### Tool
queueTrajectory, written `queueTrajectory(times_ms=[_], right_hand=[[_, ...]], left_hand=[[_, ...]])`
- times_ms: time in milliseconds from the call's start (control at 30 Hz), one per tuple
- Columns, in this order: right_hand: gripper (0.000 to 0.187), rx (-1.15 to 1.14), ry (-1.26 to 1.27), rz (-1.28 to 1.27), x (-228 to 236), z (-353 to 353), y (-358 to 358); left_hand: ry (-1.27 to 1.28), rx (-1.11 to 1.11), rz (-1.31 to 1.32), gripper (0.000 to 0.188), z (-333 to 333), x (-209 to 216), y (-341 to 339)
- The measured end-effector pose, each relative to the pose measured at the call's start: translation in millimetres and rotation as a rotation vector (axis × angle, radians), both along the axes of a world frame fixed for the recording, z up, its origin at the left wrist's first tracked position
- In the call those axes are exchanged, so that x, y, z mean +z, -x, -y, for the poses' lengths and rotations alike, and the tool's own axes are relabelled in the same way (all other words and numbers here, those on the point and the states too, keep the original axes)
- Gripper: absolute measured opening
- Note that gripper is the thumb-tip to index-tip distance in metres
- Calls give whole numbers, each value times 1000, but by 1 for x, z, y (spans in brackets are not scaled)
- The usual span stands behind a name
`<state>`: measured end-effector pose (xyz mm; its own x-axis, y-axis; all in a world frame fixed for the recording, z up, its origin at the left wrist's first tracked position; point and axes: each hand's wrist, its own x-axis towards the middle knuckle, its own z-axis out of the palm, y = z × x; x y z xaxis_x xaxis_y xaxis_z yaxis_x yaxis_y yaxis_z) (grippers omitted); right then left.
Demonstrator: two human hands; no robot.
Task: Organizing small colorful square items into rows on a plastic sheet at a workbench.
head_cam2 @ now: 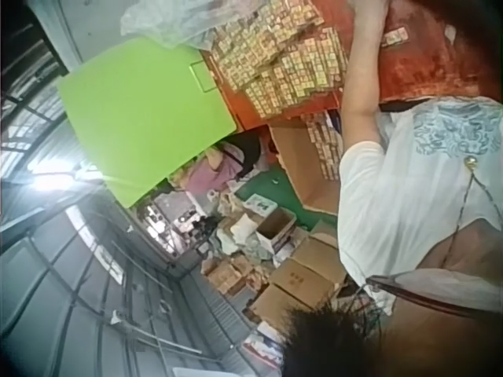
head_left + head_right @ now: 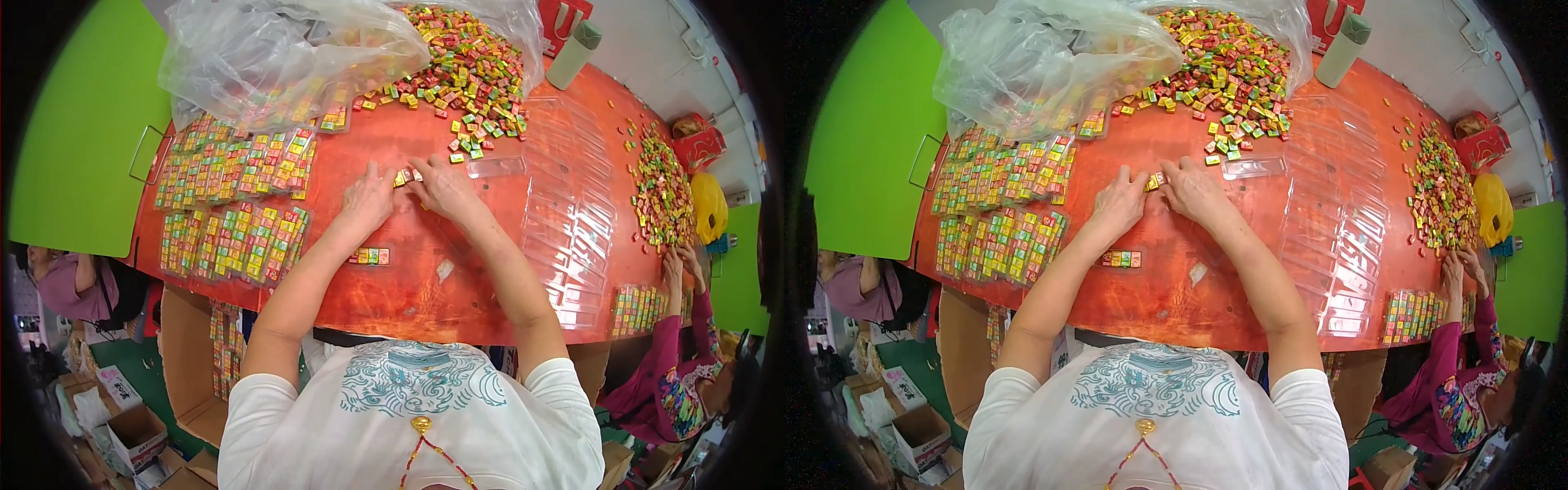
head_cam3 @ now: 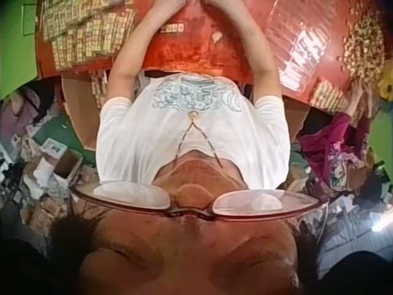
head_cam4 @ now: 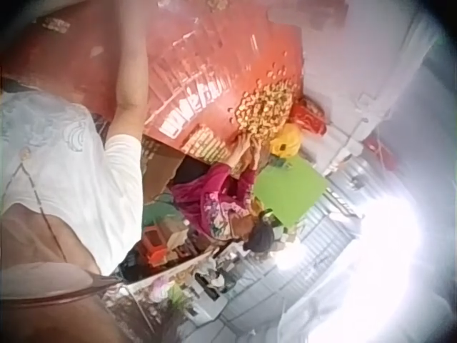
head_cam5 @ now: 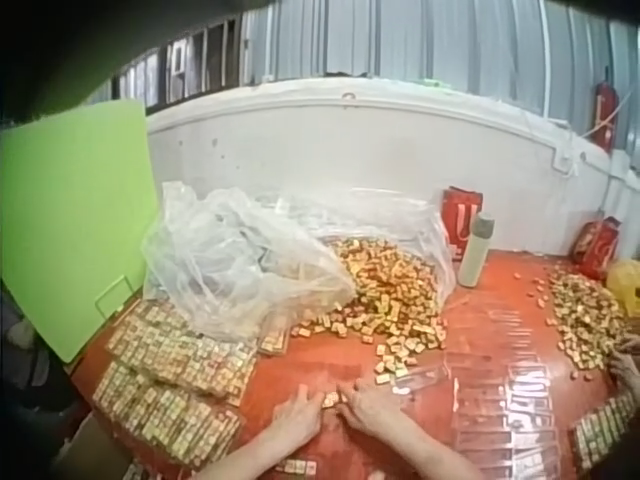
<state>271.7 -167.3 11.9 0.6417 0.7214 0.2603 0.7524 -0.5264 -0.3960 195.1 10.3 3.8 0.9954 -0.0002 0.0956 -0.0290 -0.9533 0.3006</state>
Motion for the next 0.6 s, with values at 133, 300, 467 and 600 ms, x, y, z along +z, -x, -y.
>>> queueTrajectory(times_ms=[133,300,467,600], right_hand=[[32,-153,102,30,13,25,47],[27,-9,173,247,0,41,75],[34,194,69,167,-10,29,70],[33,141,-99,-15,4,17,55]], left_hand=[[7,-1,9,30,-2,-3,3],[-20,-4,-69,38,-1,7,-1],[-11,-15,-45,35,-4,-1,-2],[33,-39,-14,31,-2,5,0]])
